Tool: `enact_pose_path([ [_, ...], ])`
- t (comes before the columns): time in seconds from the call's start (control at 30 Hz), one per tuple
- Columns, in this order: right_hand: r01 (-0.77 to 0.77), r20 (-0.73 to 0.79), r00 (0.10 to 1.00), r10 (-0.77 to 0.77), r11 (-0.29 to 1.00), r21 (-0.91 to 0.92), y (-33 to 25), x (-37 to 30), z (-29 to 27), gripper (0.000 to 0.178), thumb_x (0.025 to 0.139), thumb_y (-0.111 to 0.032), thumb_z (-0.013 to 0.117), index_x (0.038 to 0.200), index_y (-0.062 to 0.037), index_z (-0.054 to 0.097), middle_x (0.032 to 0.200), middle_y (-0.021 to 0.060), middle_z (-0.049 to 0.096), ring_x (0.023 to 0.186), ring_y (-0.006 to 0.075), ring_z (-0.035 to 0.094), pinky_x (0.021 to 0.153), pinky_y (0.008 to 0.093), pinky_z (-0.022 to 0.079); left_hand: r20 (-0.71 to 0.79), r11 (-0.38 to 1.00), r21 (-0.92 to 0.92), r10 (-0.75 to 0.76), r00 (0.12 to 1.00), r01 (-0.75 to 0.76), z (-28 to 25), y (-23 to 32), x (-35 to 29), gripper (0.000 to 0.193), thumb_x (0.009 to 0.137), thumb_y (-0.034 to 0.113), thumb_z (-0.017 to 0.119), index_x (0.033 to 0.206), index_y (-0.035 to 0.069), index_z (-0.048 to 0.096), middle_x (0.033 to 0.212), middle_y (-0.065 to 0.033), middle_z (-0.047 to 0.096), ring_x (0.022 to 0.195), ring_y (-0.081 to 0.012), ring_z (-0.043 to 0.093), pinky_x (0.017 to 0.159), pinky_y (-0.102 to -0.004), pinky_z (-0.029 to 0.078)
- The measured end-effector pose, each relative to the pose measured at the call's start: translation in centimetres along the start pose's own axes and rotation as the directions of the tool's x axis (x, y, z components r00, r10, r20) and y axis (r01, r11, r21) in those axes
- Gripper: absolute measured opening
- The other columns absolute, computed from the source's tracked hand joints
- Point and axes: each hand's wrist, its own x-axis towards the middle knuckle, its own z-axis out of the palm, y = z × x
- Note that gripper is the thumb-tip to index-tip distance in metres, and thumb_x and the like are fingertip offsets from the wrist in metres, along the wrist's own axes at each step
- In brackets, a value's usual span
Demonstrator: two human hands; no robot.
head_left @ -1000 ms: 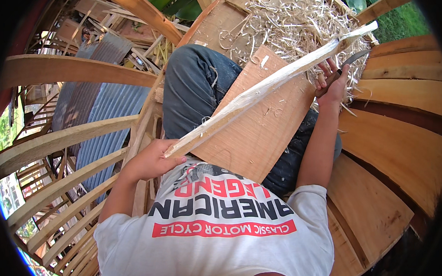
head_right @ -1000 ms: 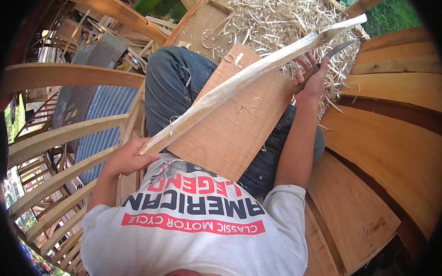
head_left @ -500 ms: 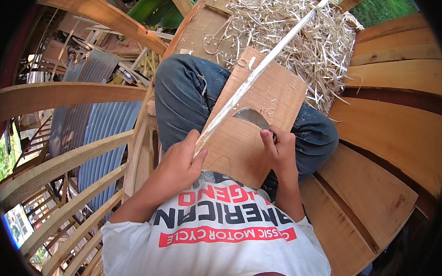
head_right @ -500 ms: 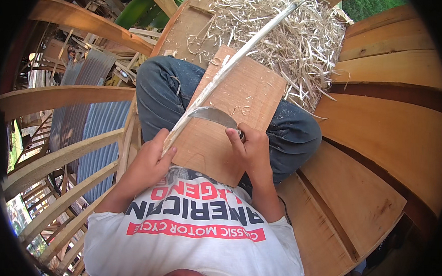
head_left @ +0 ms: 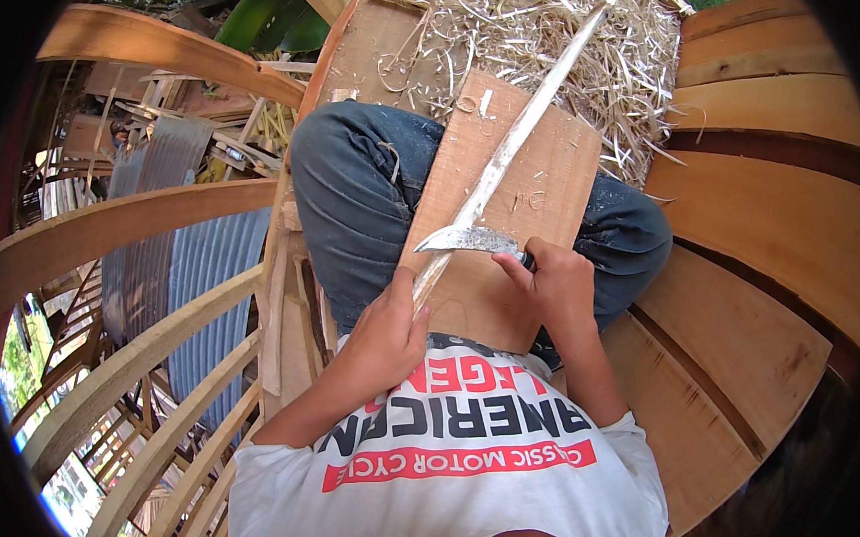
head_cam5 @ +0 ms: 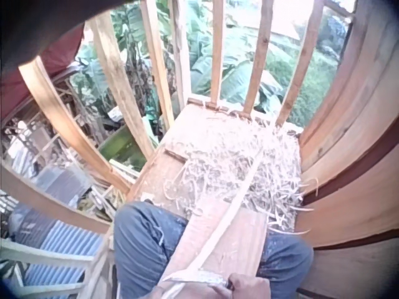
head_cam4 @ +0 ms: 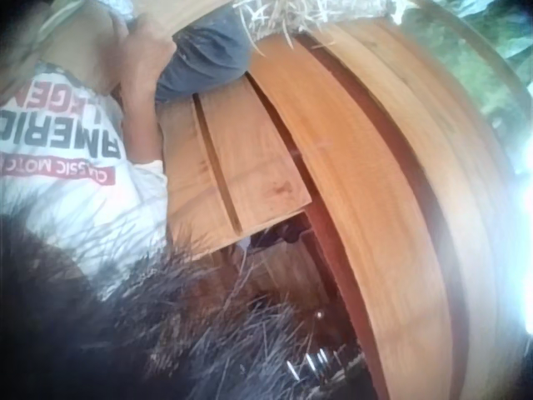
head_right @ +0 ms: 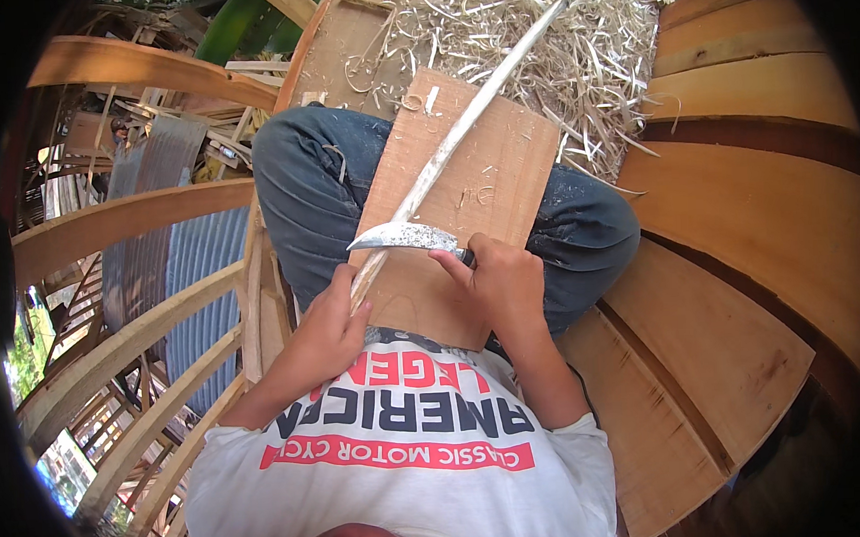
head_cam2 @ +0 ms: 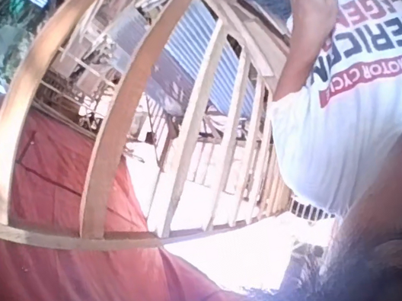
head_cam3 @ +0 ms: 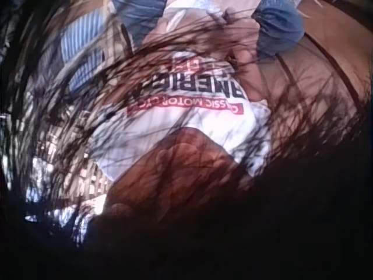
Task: The person sits cross-legged on a wooden platform and uses a curved knife to shave thin strips from a long piece of wood. The person holds the wood with one hand and repeatedly scrapes the surface with the knife, creating a pile of wood shavings.
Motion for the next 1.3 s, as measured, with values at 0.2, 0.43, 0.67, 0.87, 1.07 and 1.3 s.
enact_pose_path([
  [0.2,-0.094,-0.104,0.992,0.077,0.981,-0.168,3.7,2.6,0.0,0.060,0.079,-0.059,0.061,0.057,-0.0038,0.055,0.050,0.0136,0.054,0.045,0.0292,0.056,0.042,0.0357,0.043,0.069,0.992,-0.121,-0.036,0.997,0.044,0.5,-0.9,-0.2,0.022,0.089,0.006,0.048,0.104,-0.004,0.036,0.088,-0.0363,0.053,0.086,-0.0512,0.055,0.073,-0.0509,0.043],
  [0.43,-0.054,0.022,0.998,0.055,0.998,-0.030,0.7,0.6,0.3,0.056,0.078,-0.056,0.063,0.060,-0.0038,0.058,0.049,0.0139,0.054,0.046,0.0299,0.059,0.044,0.0363,0.045,0.077,0.988,-0.151,-0.023,0.997,0.034,0.0,-1.9,0.6,0.026,0.089,0.007,0.049,0.109,-0.005,0.036,0.090,-0.0368,0.054,0.086,-0.0519,0.055,0.073,-0.0510,0.043],
  [0.67,-0.084,0.051,0.994,0.095,0.980,-0.179,0.6,1.4,-0.4,0.062,0.076,-0.064,0.060,0.058,-0.0044,0.059,0.047,0.0125,0.054,0.043,0.0273,0.058,0.042,0.0346,0.045,0.070,0.999,-0.032,-0.018,0.997,0.020,0.5,-1.8,0.4,0.025,0.089,0.006,0.049,0.105,-0.006,0.035,0.093,-0.0377,0.053,0.086,-0.0537,0.054,0.073,-0.0529,0.043],
  [0.87,-0.099,-0.096,0.992,0.076,0.961,-0.258,2.6,2.3,-0.4,0.062,0.075,-0.064,0.061,0.055,-0.0048,0.056,0.047,0.0110,0.053,0.042,0.0276,0.056,0.040,0.0346,0.042,0.044,0.999,-0.039,0.032,0.999,-0.030,0.8,-1.9,0.6,0.024,0.088,0.005,0.048,0.105,-0.007,0.035,0.094,-0.0382,0.052,0.086,-0.0544,0.053,0.073,-0.0531,0.043],
  [1.07,-0.160,-0.075,0.986,0.146,0.960,-0.229,1.9,1.4,0.0,0.059,0.077,-0.060,0.063,0.056,-0.0051,0.055,0.048,0.0110,0.054,0.044,0.0277,0.057,0.041,0.0347,0.043,0.040,0.998,-0.050,0.033,0.999,-0.031,0.7,-1.8,0.6,0.024,0.088,0.004,0.048,0.105,-0.007,0.035,0.093,-0.0379,0.052,0.085,-0.0540,0.054,0.073,-0.0529,0.043],
  [1.3,-0.062,-0.076,0.996,0.051,0.986,-0.158,1.6,1.6,0.4,0.057,0.080,-0.057,0.062,0.056,-0.0057,0.055,0.048,0.0122,0.053,0.043,0.0280,0.057,0.041,0.0343,0.043,0.061,0.999,-0.028,-0.018,0.998,0.020,0.8,-1.9,0.6,0.023,0.089,0.006,0.048,0.106,-0.006,0.036,0.092,-0.0374,0.052,0.085,-0.0531,0.054,0.072,-0.0519,0.043],
])
